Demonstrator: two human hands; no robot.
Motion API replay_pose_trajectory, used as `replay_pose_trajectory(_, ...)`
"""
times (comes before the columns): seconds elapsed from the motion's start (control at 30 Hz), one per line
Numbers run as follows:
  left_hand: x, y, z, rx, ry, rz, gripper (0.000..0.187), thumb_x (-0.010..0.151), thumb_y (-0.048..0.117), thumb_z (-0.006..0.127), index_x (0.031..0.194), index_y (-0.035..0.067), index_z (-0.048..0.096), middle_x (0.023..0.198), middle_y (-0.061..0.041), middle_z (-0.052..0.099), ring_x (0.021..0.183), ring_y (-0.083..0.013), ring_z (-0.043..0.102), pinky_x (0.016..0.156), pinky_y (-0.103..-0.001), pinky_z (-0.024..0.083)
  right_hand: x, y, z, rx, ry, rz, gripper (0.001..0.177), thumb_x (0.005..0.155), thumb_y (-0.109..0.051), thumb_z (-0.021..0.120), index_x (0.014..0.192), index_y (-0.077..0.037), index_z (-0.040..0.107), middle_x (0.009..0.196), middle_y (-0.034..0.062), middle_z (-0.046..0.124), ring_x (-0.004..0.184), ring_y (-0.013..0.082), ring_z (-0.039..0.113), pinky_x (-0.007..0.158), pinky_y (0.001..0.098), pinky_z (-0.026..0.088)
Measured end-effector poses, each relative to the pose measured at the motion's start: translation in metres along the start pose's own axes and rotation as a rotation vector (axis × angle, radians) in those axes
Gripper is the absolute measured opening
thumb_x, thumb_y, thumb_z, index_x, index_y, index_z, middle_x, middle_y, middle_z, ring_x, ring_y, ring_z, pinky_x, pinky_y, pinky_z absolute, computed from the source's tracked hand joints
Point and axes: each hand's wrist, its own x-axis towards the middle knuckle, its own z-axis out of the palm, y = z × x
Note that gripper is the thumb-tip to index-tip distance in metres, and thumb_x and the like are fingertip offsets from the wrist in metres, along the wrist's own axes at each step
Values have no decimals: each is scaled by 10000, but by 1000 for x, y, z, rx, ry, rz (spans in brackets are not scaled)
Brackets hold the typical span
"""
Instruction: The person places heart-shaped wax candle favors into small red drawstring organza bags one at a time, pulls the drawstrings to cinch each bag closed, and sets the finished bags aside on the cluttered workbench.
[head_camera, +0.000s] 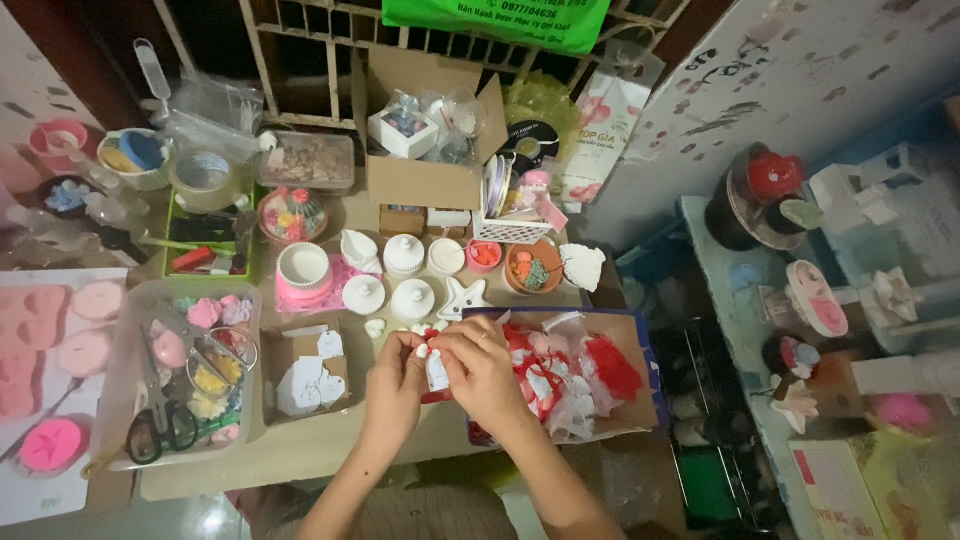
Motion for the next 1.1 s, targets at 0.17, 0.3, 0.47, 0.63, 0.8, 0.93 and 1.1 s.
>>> replay_pose_trajectory(0.17,3,-4,-2,-1,12,-19,113,1005,159,589,1017,49,609,648,-67,576,571,-125,505,533,-305,438,0,-1,-2,146,-54,84,111,848,12,717,950,-24,690,943,69,691,923,257,643,843,378,488)
replay_pose_trajectory(0.3,4,-5,-7,-92,-45,-77,119,1018,159,555,1029,48,596,702,-38,618,599,-119,536,558,-295,463,-3,13,-3,438,-250,212,116,898,19,679,977,-42,736,926,42,744,879,217,659,803,342,515)
replay_pose_trajectory(0.47,4,-6,-15,-146,-95,7,103,1020,130,534,1031,43,587,849,-22,681,714,-88,596,646,-257,506,3,1,-10,458,-231,140,239,776,56,649,986,-27,726,945,67,730,912,216,670,863,350,520)
replay_pose_trajectory(0.63,3,4,-20,-148,-113,-92,110,1004,141,527,1046,62,590,883,-23,678,694,-82,589,624,-249,504,0,-1,-5,431,-145,97,158,797,23,745,943,-26,712,914,79,719,909,220,675,894,366,512)
replay_pose_trajectory(0.8,1,5,-24,-263,-123,-119,175,1058,214,536,1022,47,578,861,-16,608,701,-70,526,604,-248,472,-3,-10,-8,344,-60,75,152,817,7,743,966,-18,736,1077,99,694,1062,225,660,936,358,503)
replay_pose_trajectory(0.93,0,4,-25,-273,-58,-160,163,1040,221,517,1037,67,571,835,-16,634,686,-75,540,601,-241,481,-28,8,4,537,19,300,96,888,-25,750,977,-1,722,1160,100,659,1079,204,630,865,320,495)
replay_pose_trajectory(1.1,-2,-6,-24,-307,42,-8,178,1095,212,462,1099,53,543,904,-14,597,796,-62,523,712,-222,471,-48,16,11,804,132,422,74,1005,-41,636,1064,4,639,1211,116,685,1164,198,633,1039,329,482)
